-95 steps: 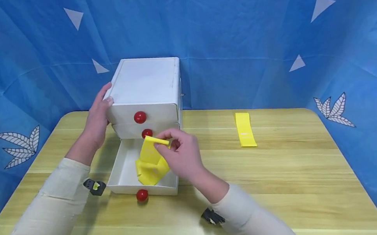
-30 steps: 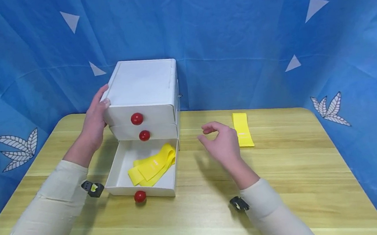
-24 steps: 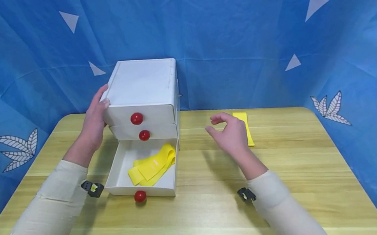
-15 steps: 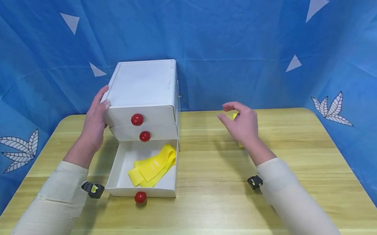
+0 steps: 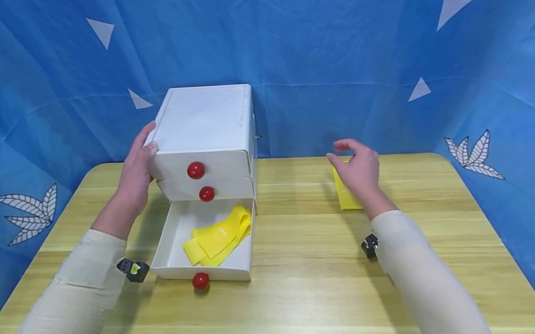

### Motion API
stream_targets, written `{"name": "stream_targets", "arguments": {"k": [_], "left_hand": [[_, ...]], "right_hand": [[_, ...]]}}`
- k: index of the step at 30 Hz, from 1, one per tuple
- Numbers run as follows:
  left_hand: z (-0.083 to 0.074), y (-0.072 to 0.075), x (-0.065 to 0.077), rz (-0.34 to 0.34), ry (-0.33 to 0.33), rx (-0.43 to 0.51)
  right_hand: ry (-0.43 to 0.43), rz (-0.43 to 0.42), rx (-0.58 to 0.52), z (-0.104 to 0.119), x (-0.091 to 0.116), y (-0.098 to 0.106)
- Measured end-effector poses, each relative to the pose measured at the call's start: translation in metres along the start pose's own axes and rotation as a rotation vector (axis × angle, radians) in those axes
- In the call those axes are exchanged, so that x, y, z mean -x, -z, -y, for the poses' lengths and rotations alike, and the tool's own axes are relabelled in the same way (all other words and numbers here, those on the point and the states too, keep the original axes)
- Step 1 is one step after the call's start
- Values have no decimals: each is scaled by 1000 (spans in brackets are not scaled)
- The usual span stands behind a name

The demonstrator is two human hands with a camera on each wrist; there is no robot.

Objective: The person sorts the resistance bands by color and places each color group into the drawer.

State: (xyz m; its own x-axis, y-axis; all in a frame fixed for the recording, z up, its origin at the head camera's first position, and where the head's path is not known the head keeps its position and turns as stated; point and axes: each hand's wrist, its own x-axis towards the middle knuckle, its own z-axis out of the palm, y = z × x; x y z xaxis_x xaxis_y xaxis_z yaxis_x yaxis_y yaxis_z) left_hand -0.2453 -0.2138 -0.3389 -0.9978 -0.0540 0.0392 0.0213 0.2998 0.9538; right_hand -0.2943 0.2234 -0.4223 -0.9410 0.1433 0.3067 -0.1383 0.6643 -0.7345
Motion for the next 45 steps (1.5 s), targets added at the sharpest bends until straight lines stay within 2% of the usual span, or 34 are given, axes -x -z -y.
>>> {"name": "stream_targets", "arguments": {"k": [8, 15, 24, 30, 37, 45], "left_hand": [[0, -2, 0, 5, -2, -2], [-1, -2, 0, 6, -12, 11], [-1, -1, 1, 1, -8, 4], [-1, 0, 0, 4, -2, 18], [-1, 0, 0, 3, -14, 20], [-2, -1, 1, -1, -8, 18]], "right_hand": [[-41, 47, -9, -24, -6, 1], [-106, 86, -4, -33, -9, 3], [-215, 263, 85, -40, -14, 5], [-262, 331, 149, -49, -16, 6], [-235, 324, 145, -60, -16, 4], [-227, 287, 113, -57, -14, 2]]}}
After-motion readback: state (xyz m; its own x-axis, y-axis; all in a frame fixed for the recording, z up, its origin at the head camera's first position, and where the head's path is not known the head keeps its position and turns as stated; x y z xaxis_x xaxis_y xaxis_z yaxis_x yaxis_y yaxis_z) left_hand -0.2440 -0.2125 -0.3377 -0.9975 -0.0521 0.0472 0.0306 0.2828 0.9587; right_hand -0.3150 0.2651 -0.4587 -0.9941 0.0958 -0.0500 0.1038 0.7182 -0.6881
